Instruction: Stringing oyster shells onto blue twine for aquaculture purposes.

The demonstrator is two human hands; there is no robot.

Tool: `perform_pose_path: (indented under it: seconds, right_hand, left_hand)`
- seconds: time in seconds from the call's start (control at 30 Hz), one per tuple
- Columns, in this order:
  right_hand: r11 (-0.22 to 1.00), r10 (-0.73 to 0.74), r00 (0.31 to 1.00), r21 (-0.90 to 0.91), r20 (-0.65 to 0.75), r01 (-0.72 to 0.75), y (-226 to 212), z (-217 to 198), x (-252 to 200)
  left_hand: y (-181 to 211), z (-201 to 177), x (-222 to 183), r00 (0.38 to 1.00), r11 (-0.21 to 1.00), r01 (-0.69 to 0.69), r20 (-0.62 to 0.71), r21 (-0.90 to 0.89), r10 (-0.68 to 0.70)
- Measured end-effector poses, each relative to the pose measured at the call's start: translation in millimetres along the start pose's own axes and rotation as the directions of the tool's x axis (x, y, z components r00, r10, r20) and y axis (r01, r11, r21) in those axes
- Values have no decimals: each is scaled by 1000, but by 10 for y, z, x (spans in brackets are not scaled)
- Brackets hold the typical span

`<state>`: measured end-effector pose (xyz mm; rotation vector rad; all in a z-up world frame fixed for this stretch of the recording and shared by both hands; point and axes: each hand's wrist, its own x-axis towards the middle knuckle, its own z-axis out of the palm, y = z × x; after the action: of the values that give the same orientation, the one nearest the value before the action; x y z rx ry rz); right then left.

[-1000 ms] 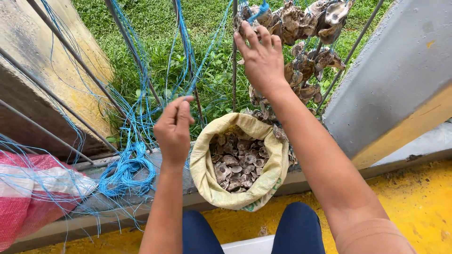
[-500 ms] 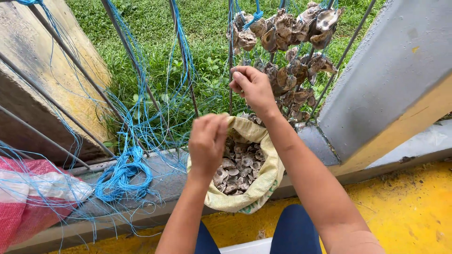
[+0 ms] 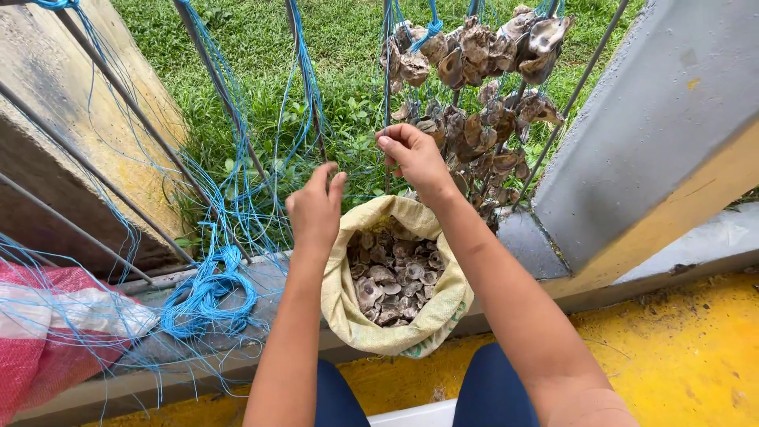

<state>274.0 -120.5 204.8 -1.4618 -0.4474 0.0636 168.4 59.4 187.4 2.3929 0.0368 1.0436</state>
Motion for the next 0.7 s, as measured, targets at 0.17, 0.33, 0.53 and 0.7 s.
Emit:
perform_pose_path:
  seconds: [0.17,0.33,0.53,0.7]
  right_hand:
    - [999,-47,997,12,-57,48,-133,50,-150]
    - [992,-75,996,97,-56,80,-308,25,-631]
    - [978,128,990,158,61,-136,36,-593,-1109]
    - [945,149,983,308,-106,-111,501,-1426,-1337]
  left_hand:
    - [412,-305,-266,999,931,49,24,-362,-43]
    - [528,-235,-783,966,917,-231,37,-325,257]
    - [80,-280,-1112,908,951,18,403,-310,114]
    - [-420,-483,-1263,921,973,35,385,-228,57]
